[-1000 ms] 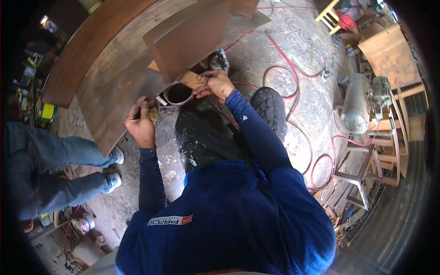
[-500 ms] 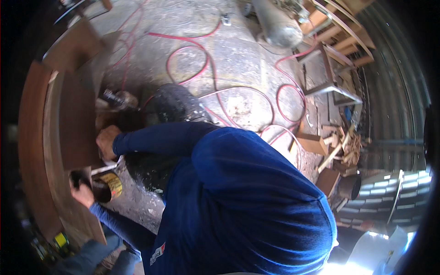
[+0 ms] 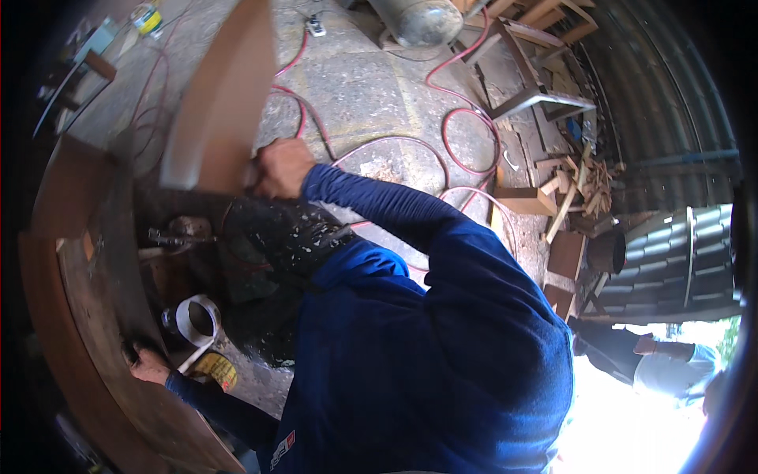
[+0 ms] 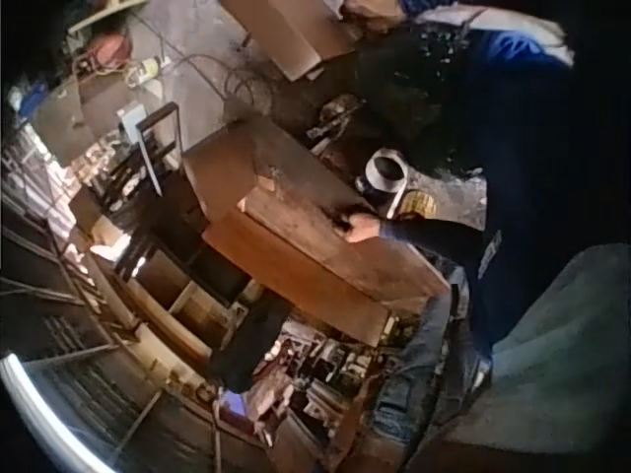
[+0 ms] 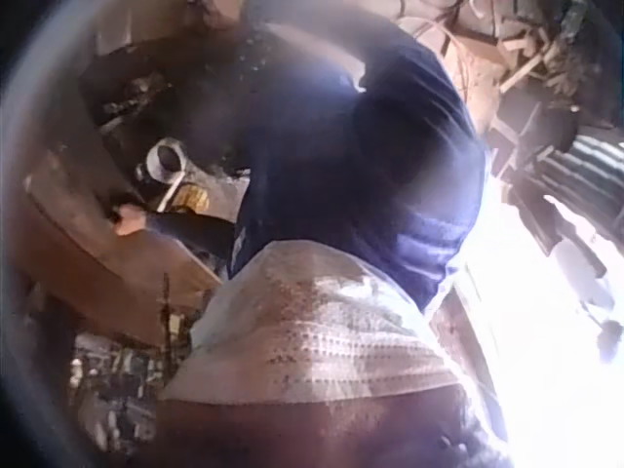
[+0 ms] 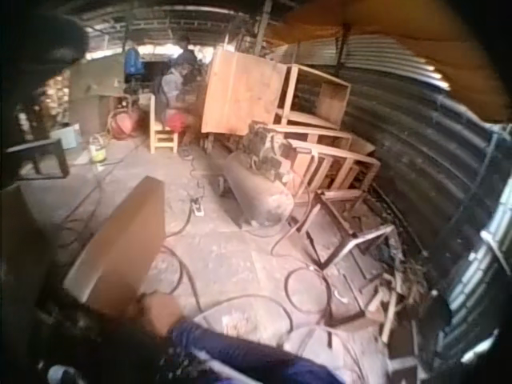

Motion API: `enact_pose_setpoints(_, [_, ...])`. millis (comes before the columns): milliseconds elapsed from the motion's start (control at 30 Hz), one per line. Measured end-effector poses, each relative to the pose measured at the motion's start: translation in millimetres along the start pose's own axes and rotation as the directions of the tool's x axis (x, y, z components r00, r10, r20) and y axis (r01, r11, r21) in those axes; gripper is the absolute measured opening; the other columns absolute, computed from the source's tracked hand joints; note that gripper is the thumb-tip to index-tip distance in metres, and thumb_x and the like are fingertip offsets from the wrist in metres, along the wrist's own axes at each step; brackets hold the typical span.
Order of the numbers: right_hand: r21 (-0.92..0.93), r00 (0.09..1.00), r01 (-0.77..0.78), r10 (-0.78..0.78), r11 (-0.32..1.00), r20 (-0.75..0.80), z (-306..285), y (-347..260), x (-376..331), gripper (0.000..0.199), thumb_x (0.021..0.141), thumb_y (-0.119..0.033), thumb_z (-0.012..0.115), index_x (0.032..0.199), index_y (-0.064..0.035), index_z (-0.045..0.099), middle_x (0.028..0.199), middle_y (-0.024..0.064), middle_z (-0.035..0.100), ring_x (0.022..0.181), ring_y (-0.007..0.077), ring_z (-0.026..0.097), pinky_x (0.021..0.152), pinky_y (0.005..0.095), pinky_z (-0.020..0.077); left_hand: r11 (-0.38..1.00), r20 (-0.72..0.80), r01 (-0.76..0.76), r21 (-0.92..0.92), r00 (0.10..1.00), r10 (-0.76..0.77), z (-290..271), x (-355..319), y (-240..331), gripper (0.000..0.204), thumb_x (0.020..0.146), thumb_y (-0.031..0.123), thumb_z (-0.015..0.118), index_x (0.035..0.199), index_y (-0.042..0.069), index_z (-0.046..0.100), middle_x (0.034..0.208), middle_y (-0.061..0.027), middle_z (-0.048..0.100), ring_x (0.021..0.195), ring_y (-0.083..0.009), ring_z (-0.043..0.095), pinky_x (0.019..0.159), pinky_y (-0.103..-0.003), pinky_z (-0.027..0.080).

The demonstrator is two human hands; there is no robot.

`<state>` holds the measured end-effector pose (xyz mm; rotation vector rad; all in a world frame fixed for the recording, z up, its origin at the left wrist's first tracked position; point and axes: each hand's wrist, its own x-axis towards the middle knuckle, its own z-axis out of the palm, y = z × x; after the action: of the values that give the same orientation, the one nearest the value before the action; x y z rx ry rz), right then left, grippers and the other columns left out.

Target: Applying a clear coat or finish to wooden furniture panels using a pneumatic spray gun.

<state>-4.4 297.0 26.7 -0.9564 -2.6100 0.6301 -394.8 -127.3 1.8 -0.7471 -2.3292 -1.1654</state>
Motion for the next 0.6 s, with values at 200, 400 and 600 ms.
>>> enact_pose_setpoints(200, [-0.031, 0.817, -0.547, 0.525, 0.837, -0.239, -1, 162, -27, 0.04, 0.07, -0.044, 0.072, 0.083, -0.006, 0.074, 0.088, 0.0191, 0.074, 0.083, 0.0368, 0.072, 0.076, 0.0459, 0.0584, 0.976, 0.013, 0.065, 0.209, 0.998, -0.069, 14, 8, 13, 0.042, 0.095, 0.022, 0.07, 0.125, -0.007, 0.066, 0.128, -0.0213, 0.067, 0.113, -0.0312, 0.066, 0.1, -0.039, 0.05])
enact_pose_setpoints(400, [0.025, 0.498, -0.849, 0.814, 0.528, -0.298, 8, 311, -55, 0.044, 0.074, -0.041, 0.064, 0.094, -0.0036, 0.077, 0.095, 0.0259, 0.073, 0.093, 0.0385, 0.072, 0.086, 0.0446, 0.058, 0.904, 0.106, -0.035, 0.427, 0.994, -0.011, 17, 8, 26, 0.046, 0.096, 0.032, 0.07, 0.124, -0.005, 0.067, 0.126, -0.021, 0.068, 0.111, -0.0325, 0.067, 0.096, -0.039, 0.052])
enact_pose_setpoints(600, [0.177, 0.263, -0.929, 0.916, 0.326, -0.304, 55, 400, -58, 0.045, 0.073, -0.041, 0.067, 0.094, -0.0027, 0.077, 0.102, 0.0246, 0.073, 0.1, 0.0372, 0.071, 0.091, 0.0433, 0.056, 0.837, 0.181, -0.083, 0.541, 0.983, -0.019, 17, 13, 30, 0.043, 0.098, 0.031, 0.067, 0.124, -0.003, 0.068, 0.126, -0.0198, 0.068, 0.111, -0.0304, 0.067, 0.095, -0.036, 0.052])
